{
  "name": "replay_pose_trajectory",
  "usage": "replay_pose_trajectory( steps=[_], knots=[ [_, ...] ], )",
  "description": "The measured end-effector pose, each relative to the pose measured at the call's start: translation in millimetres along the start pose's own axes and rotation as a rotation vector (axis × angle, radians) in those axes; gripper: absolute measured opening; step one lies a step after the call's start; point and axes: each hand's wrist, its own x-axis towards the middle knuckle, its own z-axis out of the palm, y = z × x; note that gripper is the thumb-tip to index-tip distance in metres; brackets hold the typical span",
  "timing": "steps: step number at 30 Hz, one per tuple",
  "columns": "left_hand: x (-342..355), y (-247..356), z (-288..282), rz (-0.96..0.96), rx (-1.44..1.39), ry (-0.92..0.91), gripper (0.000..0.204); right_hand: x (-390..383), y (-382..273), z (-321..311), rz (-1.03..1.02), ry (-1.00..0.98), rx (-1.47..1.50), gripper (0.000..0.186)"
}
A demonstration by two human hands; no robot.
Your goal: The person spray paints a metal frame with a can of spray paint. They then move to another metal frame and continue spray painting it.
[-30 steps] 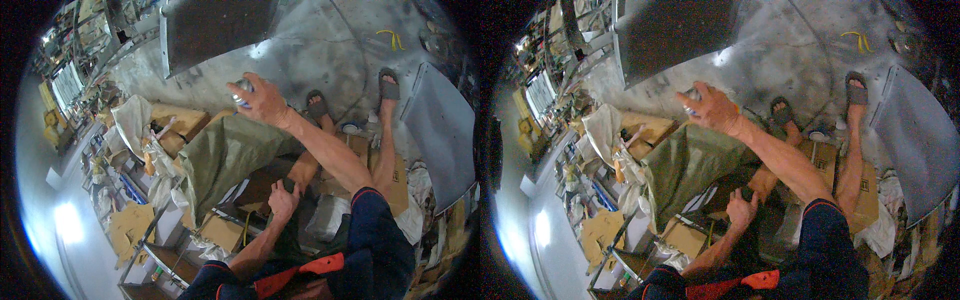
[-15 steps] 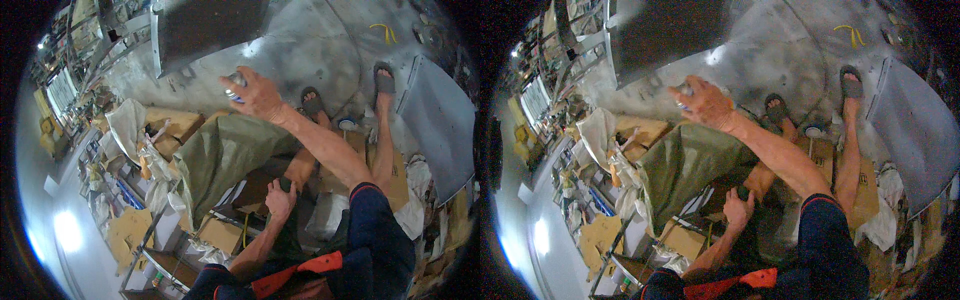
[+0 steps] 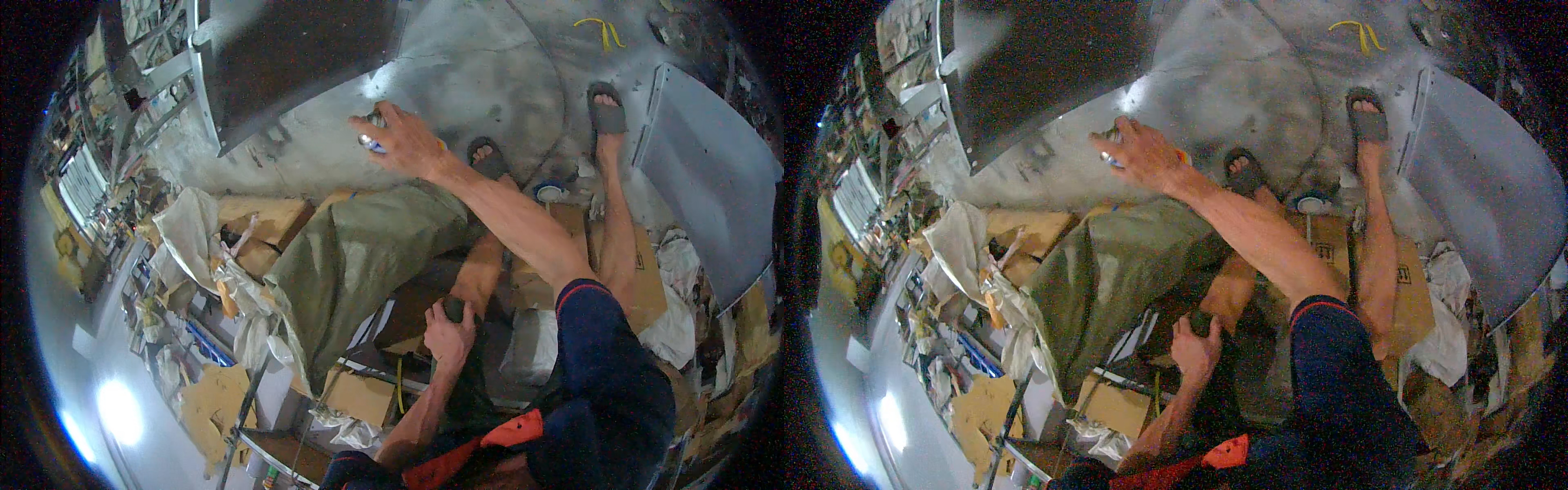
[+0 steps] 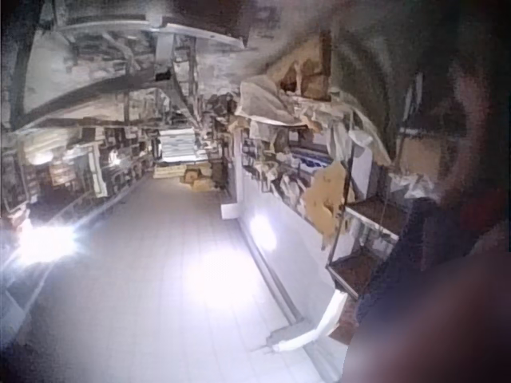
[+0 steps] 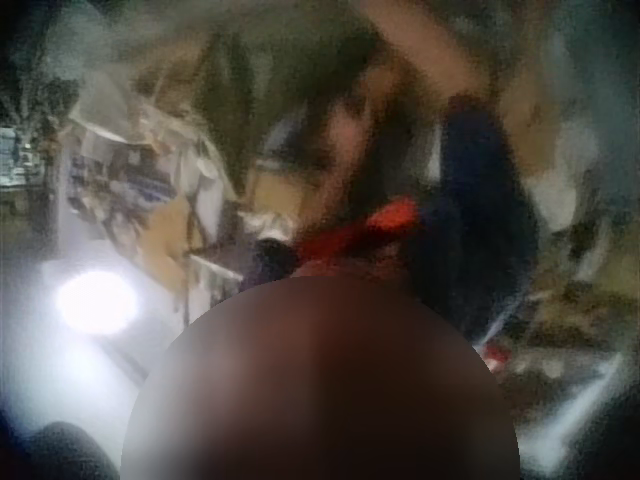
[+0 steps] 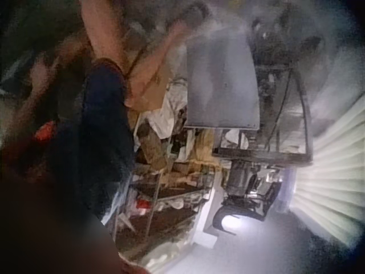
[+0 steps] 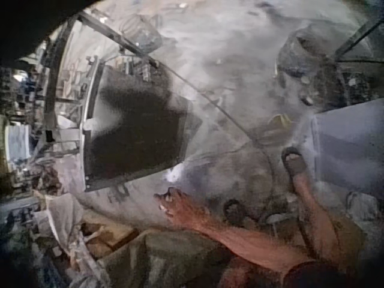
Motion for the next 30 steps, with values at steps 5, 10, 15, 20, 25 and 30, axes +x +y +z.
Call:
replay_pose_trajectory(
  steps=[5, 10, 15, 20, 25, 30],
  knots=[
    [2, -2, 2, -0.005, 0.044, -0.003, 0.064, -9, 68, 7, 0.270, -0.071, -0.006, 0.063],
    [2, -3, 2, 0.042, 0.011, 0.040, 0.063, -13, 77, -1, 0.293, -0.086, -0.060, 0.068],
    [-1, 5, -2, 0.016, 0.045, 0.024, 0.066, 27, 81, -61, 0.395, 0.425, 0.054, 0.070],
    [0, -1, 0, 0.008, 0.039, -0.027, 0.069, 105, 25, -180, 0.279, 0.703, 0.377, 0.070],
    [2, 18, -13, 0.012, 0.047, -0.038, 0.072, 109, -44, -171, 0.078, 0.607, 0.495, 0.070],
    [0, 24, -16, -0.025, 0.095, -0.072, 0.072, 55, -123, -116, -0.028, 0.329, 0.703, 0.067]
  ],
)
